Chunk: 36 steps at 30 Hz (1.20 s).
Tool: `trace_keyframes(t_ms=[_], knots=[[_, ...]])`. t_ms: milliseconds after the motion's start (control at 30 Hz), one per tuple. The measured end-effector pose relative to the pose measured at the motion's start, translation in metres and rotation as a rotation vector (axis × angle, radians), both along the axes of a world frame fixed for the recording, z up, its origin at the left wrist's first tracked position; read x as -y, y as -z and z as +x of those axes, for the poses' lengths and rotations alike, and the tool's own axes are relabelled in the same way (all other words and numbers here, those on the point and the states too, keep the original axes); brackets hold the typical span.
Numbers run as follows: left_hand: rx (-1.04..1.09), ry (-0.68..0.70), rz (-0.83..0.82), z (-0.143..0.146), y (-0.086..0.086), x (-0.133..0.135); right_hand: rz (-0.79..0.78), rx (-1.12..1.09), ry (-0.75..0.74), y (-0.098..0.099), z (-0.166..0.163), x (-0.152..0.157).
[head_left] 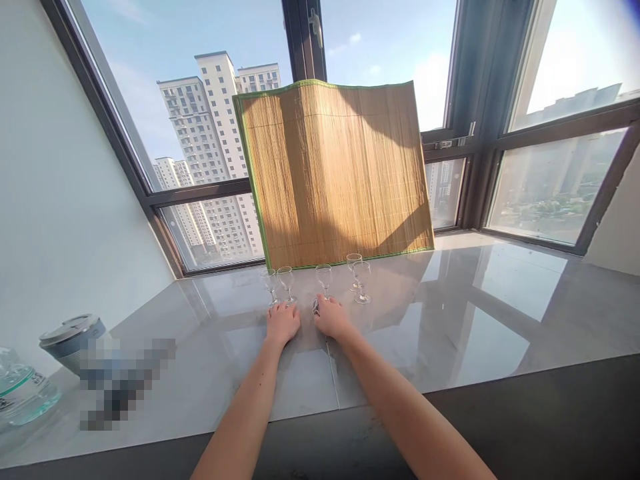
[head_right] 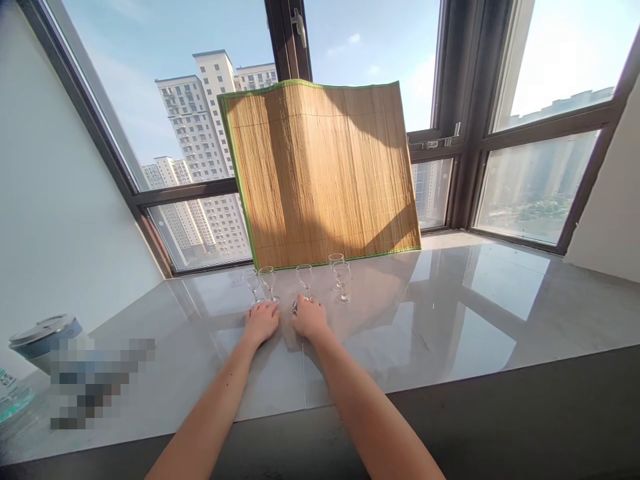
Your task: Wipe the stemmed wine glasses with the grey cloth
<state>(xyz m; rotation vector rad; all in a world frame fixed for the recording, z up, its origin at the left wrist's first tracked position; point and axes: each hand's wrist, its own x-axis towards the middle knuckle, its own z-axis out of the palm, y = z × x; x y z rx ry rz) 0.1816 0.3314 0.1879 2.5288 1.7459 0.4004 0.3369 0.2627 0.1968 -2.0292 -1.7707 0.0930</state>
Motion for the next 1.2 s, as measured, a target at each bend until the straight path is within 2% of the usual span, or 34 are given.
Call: trace_keyframes(t_ms=[233, 467, 600, 700, 833, 1067, 1200], knots=[[0.022, -0.026, 0.021, 0.001, 0.004, 0.000, -0.032, -0.083, 0.082, 0.001, 0.027, -0.013], [0.037, -0.008, -0.065, 0.000, 0.005, -0.005, 0.006, -0.034, 0.138, 0.007, 0.024, -0.015], [0.044, -0.006, -0.056, 0.000, 0.001, 0.000, 0.043, -0.019, 0.177, 0.008, 0.024, -0.015], [0.055, 0.003, -0.034, -0.001, -0.003, 0.006, 0.090, 0.012, 0.110, 0.006, 0.026, -0.014], [0.054, -0.015, -0.008, -0.001, -0.006, 0.011, 0.058, -0.029, 0.017, 0.005, 0.027, -0.013], [0.072, -0.084, 0.030, -0.003, -0.007, 0.013, 0.038, -0.079, 0.079, 0.009, 0.029, -0.017], [0.199, -0.114, -0.011, -0.007, -0.011, 0.012, 0.039, -0.082, 0.085, 0.012, 0.032, -0.020]])
